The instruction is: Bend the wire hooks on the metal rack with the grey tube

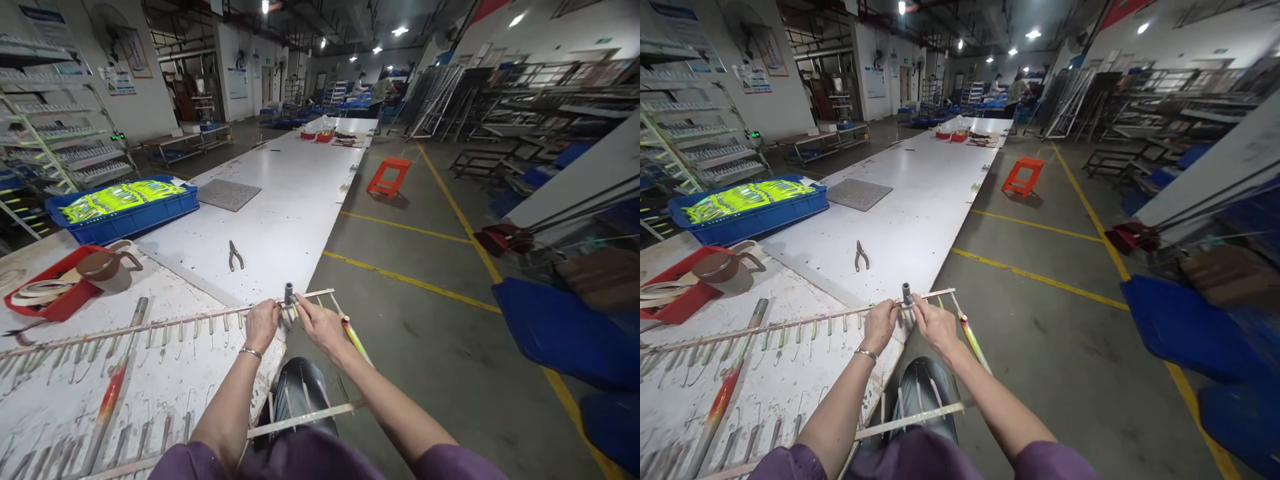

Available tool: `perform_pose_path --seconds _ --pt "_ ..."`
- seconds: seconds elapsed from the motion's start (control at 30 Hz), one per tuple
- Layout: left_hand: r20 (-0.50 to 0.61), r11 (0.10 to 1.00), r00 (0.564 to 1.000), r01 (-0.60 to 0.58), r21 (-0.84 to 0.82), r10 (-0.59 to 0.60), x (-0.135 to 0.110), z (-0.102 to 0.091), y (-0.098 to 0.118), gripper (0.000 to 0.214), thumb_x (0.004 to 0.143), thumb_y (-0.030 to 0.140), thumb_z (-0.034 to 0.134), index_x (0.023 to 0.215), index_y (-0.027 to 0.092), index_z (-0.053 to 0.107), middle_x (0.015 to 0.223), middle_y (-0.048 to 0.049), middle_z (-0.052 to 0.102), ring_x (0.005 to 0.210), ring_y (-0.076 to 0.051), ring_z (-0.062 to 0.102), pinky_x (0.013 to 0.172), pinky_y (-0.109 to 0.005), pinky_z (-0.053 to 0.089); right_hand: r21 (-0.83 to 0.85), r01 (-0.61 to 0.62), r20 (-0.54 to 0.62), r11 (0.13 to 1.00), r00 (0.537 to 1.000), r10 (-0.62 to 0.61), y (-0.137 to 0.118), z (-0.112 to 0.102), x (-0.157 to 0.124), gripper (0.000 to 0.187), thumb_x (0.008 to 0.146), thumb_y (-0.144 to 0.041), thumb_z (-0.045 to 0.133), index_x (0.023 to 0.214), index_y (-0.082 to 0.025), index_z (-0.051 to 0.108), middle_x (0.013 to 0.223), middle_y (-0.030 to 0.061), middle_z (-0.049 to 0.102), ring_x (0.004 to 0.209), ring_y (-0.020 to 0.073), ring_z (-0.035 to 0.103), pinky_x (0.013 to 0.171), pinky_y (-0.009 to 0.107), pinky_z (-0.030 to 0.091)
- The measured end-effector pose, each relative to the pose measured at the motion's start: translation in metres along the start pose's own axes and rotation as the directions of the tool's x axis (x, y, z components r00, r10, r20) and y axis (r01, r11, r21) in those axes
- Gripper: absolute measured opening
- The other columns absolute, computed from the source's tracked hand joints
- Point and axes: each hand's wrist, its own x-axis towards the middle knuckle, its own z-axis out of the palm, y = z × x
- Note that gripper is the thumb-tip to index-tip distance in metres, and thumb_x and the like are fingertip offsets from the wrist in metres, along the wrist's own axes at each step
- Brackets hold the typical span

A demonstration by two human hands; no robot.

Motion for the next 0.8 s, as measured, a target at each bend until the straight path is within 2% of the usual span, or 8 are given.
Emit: perform_pose_path --seconds 0.13,0.17,0.3,0.4,0.5,0.63,0.67,0.8 --pt "-0.015 1.0 1.0 0.009 -0.003 -0.009 0.0 0.0 0.001 0.026 0.111 0.025 0.047 0.104 0.022 0.072 0.103 -0.0072 0.077 0.097 -0.021 0.07 0.08 -0.03 0.043 0.122 0.032 -0.198 0.992 0.98 -0.008 -0.001 -0.005 0.0 0.05 0.114 -0.034 0.041 0.152 -0.017 0.068 0.122 0.0154 0.083 0.094 0.0206 0.081 0.086 0.024 0.059" --pt "-0.015 1.0 1.0 0.011 -0.003 -0.011 0.0 0.0 0.001 0.026 0.111 0.026 0.047 0.104 0.022 0.072 0.103 -0.0073 0.077 0.097 -0.021 0.07 0.079 -0.03 0.042 0.113 0.027 -0.18 0.993 0.984 -0.006 -0.001 -0.005 0.0 0.05 0.114 -0.033 0.041 0.152 -0.016 0.069 0.118 0.0153 0.084 0.092 0.0206 0.081 0.084 0.024 0.059" --pt "-0.009 1.0 1.0 0.007 -0.006 -0.007 0.0 0.003 -0.001 0.024 0.111 0.027 0.049 0.104 0.022 0.072 0.101 -0.0071 0.076 0.094 -0.021 0.07 0.079 -0.03 0.043 -0.026 -0.042 0.057 0.999 0.997 0.044 0.001 -0.004 0.002 0.042 0.11 -0.032 0.052 0.143 -0.023 0.076 0.092 0.0089 0.086 0.077 0.0212 0.081 0.068 0.023 0.055" --pt "-0.024 1.0 1.0 -0.004 -0.011 0.004 0.0 0.004 -0.002 0.024 0.11 0.025 0.049 0.103 0.021 0.071 0.101 -0.0081 0.077 0.094 -0.022 0.07 0.079 -0.031 0.043 0.019 -0.019 -0.042 1.0 0.999 0.019 0.003 -0.006 0.004 0.045 0.112 -0.033 0.047 0.15 -0.025 0.071 0.109 0.0095 0.086 0.089 0.0216 0.082 0.077 0.024 0.058" --pt "-0.029 1.0 1.0 -0.008 -0.009 0.008 0.0 0.002 0.0 0.026 0.111 0.025 0.046 0.103 0.021 0.071 0.101 -0.0088 0.077 0.095 -0.022 0.07 0.079 -0.031 0.043 0.085 0.03 -0.147 0.996 0.989 -0.017 0.004 -0.003 0.002 0.049 0.114 -0.033 0.042 0.155 -0.021 0.066 0.123 0.0116 0.083 0.099 0.0214 0.081 0.086 0.026 0.06" --pt "0.001 1.0 1.0 0.004 0.006 -0.004 0.0 -0.001 0.001 0.024 0.11 0.025 0.047 0.104 0.021 0.07 0.102 -0.0077 0.077 0.096 -0.021 0.07 0.08 -0.03 0.043 -0.004 -0.012 0.036 1.0 0.999 0.012 0.005 0.006 -0.002 0.041 0.11 -0.03 0.053 0.144 -0.022 0.075 0.094 0.0079 0.086 0.081 0.0214 0.081 0.072 0.024 0.057" --pt "0.006 1.0 1.0 0.004 0.007 -0.004 0.0 -0.001 0.001 0.023 0.11 0.025 0.048 0.105 0.021 0.07 0.103 -0.0071 0.077 0.096 -0.021 0.07 0.081 -0.03 0.043 -0.008 -0.016 0.039 1.0 0.999 0.016 0.006 0.006 -0.002 0.041 0.109 -0.031 0.054 0.143 -0.023 0.076 0.093 0.0075 0.086 0.079 0.0212 0.081 0.07 0.024 0.057" --pt "0.009 1.0 1.0 -0.004 -0.012 0.004 0.0 -0.001 -0.002 0.019 0.11 0.027 0.051 0.105 0.023 0.07 0.104 -0.0046 0.077 0.097 -0.02 0.069 0.081 -0.029 0.042 0.087 -0.016 -0.17 0.996 0.985 0.031 0.011 0.001 -0.001 0.049 0.114 -0.038 0.042 0.152 -0.021 0.069 0.109 0.0112 0.086 0.09 0.0216 0.081 0.08 0.026 0.059"
